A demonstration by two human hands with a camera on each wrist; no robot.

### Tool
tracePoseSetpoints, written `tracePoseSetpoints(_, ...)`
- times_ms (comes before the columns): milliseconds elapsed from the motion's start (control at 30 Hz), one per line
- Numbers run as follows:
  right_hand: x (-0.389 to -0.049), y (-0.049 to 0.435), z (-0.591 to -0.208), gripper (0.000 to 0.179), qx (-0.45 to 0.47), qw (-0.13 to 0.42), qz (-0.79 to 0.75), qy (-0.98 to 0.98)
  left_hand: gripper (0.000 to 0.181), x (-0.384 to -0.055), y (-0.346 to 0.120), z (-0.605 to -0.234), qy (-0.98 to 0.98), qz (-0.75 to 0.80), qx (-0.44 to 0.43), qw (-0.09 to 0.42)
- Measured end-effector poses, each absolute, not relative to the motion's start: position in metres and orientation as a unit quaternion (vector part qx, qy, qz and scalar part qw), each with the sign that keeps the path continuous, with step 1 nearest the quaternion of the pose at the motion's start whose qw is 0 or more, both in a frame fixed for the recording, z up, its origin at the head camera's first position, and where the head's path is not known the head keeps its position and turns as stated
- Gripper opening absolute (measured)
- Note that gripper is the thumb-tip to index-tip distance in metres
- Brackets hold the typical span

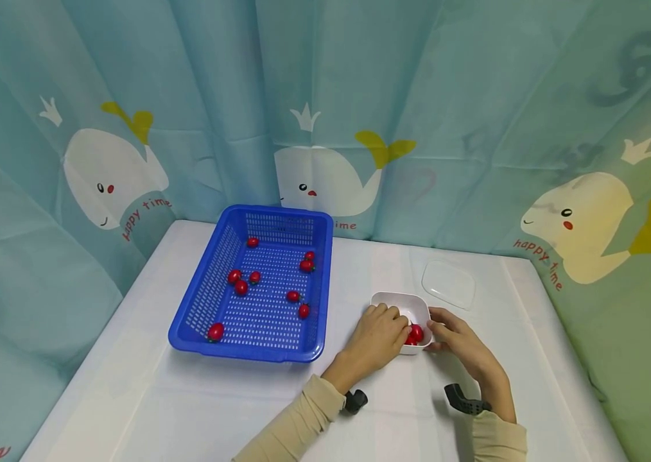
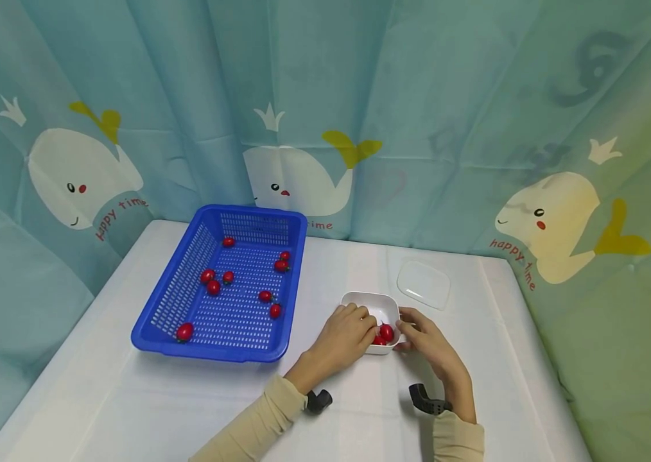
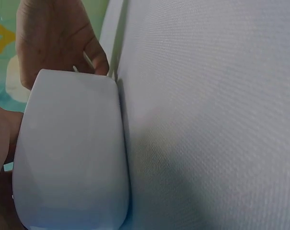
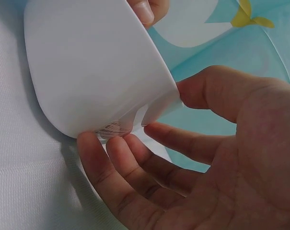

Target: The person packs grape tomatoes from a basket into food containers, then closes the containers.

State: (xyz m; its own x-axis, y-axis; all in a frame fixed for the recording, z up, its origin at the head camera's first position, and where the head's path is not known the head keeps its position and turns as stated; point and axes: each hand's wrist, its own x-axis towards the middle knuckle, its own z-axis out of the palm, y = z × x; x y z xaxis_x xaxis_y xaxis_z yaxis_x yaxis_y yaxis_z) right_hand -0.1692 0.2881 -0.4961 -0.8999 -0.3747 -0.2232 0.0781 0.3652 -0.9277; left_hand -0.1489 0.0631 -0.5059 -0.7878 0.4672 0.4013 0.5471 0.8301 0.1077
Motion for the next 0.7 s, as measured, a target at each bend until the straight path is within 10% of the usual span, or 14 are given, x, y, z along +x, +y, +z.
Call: tracePoseSetpoints(700,-0.169,0.287,-0.495,0.054,-0.081,0.201,-0.551,0.806,0.014,-0.104,0.043,-0.467,-0.913,-0.245,-0.303,0.116)
